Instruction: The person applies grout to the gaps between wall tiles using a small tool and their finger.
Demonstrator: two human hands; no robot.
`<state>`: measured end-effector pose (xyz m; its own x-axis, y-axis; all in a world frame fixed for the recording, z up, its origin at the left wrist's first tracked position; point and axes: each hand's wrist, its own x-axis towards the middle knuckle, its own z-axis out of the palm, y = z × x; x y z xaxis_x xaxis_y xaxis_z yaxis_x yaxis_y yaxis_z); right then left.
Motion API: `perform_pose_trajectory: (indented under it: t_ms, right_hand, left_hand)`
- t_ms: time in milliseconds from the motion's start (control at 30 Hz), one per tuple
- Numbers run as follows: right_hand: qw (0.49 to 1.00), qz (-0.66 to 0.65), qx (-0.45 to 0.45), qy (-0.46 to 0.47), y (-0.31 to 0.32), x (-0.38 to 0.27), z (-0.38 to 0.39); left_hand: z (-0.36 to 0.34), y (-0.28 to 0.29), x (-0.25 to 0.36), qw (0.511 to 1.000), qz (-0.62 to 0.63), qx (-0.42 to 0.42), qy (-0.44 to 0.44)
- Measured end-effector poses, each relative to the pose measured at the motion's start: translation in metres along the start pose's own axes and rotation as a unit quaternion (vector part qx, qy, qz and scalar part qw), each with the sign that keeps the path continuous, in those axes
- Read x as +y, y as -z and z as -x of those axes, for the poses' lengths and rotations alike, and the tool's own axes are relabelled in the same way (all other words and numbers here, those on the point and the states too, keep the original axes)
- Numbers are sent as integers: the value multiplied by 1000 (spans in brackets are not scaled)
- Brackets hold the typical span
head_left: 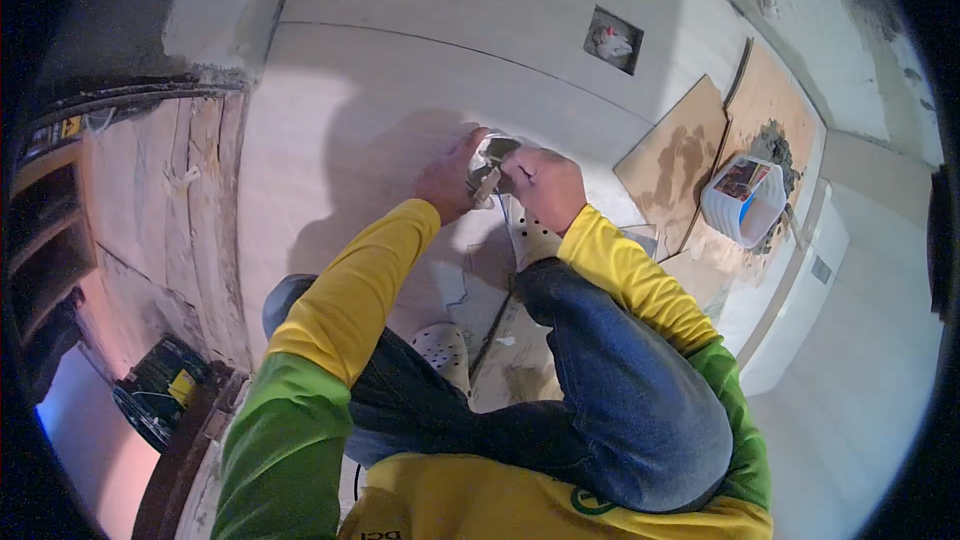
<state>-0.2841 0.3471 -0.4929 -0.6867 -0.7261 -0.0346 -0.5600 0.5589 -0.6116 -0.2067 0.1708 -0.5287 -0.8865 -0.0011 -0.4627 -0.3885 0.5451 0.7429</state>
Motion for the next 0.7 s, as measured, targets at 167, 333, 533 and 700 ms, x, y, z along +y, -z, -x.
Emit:
perform_pose_trajectory:
  t_ms: [167, 333, 533, 700]
  right_hand:
    - [999, 37, 32, 7, -9, -8, -7]
    - [998, -26, -32, -39, -8, 5, -9]
    - [946, -239, 21, -216, 18, 11, -9]
    - [842, -369, 27, -392, 26, 22, -2]
  left_hand:
    - [-2, -4, -9, 999, -21, 32, -27]
    - [1, 6, 17, 999, 7, -16, 38]
    - [0, 4, 5, 1000, -17, 11, -4]
    - [1, 2, 8, 1000, -16, 6, 22]
